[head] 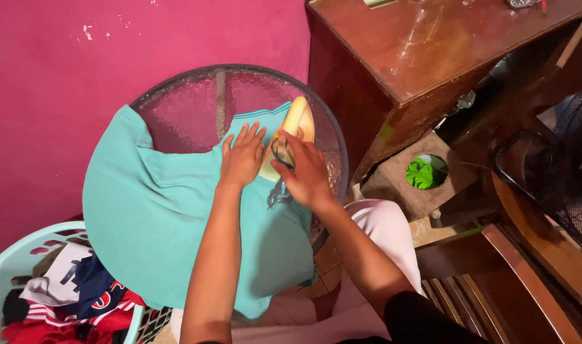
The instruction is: The person irons a light blue t-shirt on a round glass table. They use a yellow iron to smooth the fabric, frequently adjusting the shirt's position and folding it into a smaller rectangle.
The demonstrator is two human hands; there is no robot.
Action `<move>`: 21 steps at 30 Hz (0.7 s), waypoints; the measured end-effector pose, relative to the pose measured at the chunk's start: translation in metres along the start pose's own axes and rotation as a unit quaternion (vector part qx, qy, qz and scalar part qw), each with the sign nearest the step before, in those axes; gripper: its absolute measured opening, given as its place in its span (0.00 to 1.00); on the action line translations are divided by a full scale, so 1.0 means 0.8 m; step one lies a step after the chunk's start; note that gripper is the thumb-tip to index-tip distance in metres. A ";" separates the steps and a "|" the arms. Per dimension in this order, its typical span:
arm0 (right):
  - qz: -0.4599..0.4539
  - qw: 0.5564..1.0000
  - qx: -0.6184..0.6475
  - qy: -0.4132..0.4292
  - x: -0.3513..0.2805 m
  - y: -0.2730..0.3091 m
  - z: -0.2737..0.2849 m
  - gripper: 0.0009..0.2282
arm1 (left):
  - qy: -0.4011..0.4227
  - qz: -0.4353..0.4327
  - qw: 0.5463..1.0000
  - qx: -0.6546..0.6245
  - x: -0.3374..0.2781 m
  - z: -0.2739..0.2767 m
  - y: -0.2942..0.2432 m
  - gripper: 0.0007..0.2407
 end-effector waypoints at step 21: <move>0.029 0.995 -0.090 -0.026 0.010 -0.014 -0.010 0.28 | -0.120 -0.023 0.991 -0.060 -0.013 0.017 0.024 0.12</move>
Point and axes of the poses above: each hand's wrist, its own x-axis towards the middle knuckle, its own z-axis out of the back of the hand, y = z × x, the point moved 5 cm from there along x, towards the middle knuckle, and after that the axes turned 5 degrees about y, right-handed, at the moved point
